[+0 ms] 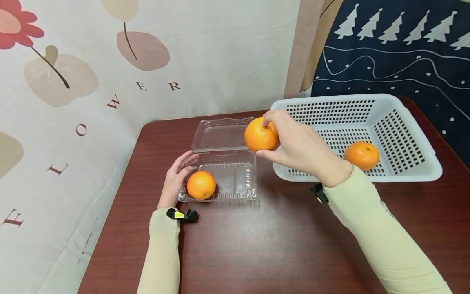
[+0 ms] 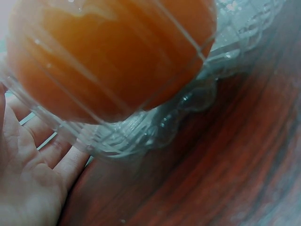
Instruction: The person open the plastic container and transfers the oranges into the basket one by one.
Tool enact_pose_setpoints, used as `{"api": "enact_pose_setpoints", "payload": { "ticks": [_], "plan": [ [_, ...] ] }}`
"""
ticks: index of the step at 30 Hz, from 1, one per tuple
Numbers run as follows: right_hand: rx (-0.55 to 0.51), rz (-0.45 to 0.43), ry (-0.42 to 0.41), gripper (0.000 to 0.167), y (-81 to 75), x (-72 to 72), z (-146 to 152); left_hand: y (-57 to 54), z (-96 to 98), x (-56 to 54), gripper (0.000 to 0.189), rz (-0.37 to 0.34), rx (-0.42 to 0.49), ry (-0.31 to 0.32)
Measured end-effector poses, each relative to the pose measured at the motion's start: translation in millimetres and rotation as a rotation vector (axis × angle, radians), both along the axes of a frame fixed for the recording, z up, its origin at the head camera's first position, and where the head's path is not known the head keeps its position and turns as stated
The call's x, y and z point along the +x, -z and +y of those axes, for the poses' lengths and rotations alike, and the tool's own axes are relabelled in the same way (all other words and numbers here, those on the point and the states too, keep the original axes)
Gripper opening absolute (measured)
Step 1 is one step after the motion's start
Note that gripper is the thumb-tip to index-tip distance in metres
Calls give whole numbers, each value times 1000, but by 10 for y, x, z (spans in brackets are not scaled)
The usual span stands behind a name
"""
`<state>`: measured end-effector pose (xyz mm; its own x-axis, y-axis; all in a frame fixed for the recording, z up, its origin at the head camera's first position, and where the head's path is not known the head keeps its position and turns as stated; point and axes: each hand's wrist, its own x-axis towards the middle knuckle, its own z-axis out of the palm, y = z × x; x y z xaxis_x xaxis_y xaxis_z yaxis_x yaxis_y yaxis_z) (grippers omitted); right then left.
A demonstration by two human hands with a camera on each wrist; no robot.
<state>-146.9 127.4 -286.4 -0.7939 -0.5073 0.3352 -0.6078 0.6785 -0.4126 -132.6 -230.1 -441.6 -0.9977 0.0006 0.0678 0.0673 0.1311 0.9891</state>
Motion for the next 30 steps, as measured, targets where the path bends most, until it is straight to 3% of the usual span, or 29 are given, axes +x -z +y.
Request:
{"api": "enact_pose_setpoints", "payload": {
  "ticks": [8, 15, 21, 28, 30],
  "plan": [
    [-2, 22, 5, 71, -18, -48, 63, 44, -6, -13, 45, 12, 5, -2],
    [2, 10, 26, 70, -48, -101, 104, -125, 52, 57, 45, -6, 24, 6],
    [1, 6, 37, 69, -61, -157, 143, -174, 60, 72, 45, 1, 19, 4],
    [15, -37, 53, 70, -60, -192, 220, 51, -22, -19, 43, 12, 9, -11],
    [18, -41, 54, 71, -48, -207, 241, 54, -26, -20, 44, 9, 8, -7]
  ]
}}
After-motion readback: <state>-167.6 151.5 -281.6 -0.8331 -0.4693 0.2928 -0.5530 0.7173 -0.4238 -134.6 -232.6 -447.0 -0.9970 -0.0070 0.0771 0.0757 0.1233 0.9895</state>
